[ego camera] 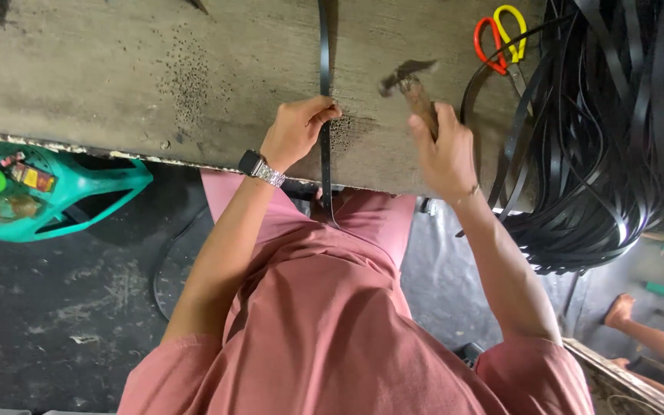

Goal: A person uses a hammer and a punch tool to create holes or attach fasteners to a long black leather strip on a wooden workbench.

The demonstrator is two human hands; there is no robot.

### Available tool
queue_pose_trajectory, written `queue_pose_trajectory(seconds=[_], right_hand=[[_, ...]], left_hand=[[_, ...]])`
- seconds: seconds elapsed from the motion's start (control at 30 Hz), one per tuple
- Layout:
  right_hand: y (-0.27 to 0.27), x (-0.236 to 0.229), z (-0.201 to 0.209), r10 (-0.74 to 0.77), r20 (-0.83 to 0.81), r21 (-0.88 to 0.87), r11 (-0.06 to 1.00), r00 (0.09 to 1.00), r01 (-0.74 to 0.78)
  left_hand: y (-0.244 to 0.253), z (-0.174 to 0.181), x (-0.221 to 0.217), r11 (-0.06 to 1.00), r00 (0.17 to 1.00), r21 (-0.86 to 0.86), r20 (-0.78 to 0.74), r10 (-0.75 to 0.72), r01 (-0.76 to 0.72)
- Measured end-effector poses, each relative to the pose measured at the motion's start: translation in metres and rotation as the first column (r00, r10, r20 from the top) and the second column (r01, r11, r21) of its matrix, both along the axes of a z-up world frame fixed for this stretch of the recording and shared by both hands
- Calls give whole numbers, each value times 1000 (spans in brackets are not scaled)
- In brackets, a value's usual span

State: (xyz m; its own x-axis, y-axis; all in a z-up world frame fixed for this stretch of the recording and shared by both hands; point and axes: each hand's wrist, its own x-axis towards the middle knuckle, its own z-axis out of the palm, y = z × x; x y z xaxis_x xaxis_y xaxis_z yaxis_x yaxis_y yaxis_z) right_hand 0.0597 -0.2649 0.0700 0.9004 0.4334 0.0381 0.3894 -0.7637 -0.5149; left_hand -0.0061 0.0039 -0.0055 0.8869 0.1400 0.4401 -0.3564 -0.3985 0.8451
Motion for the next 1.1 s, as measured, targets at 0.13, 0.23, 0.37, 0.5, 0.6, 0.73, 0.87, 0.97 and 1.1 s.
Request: queue_pose_trajectory(seconds=[0.13,0.23,0.37,0.5,0.6,0.73,0.87,0.97,1.1], right_hand=[[31,-32,20,-6,201,243,969,980,-44],[53,-45,17,11,99,62,998,995,-17],[51,-44,5,80,-28,-68,994,996,-81],[51,-46,1,97,-5,-81,992,995,-97],[53,-42,-4,94,-41,-64,993,995,-97],[53,-26,4,137,73,-76,988,988,-131],[-11,-18,-12,6,705,-286,918,709,276],[35,-35,68,97,370,843,382,924,-378],[49,-48,20,345,485,-388,908,804,-156]], left_hand=[[-1,0,1,998,999,67,42,7,-9],[0,-2,-2,996,999,93,32,13,-15],[3,-19,-2,996,998,86,-56,-10,14],[4,13,-7,998,992,-29,-105,-65,62],[5,41,-11,993,987,-87,-127,-94,83],[3,6,-2,996,986,-35,-144,-85,81],[-4,4,-3,998,993,12,-108,-53,55],[1,8,-3,995,993,68,-99,-62,69],[3,22,-3,996,988,58,-148,-54,63]])
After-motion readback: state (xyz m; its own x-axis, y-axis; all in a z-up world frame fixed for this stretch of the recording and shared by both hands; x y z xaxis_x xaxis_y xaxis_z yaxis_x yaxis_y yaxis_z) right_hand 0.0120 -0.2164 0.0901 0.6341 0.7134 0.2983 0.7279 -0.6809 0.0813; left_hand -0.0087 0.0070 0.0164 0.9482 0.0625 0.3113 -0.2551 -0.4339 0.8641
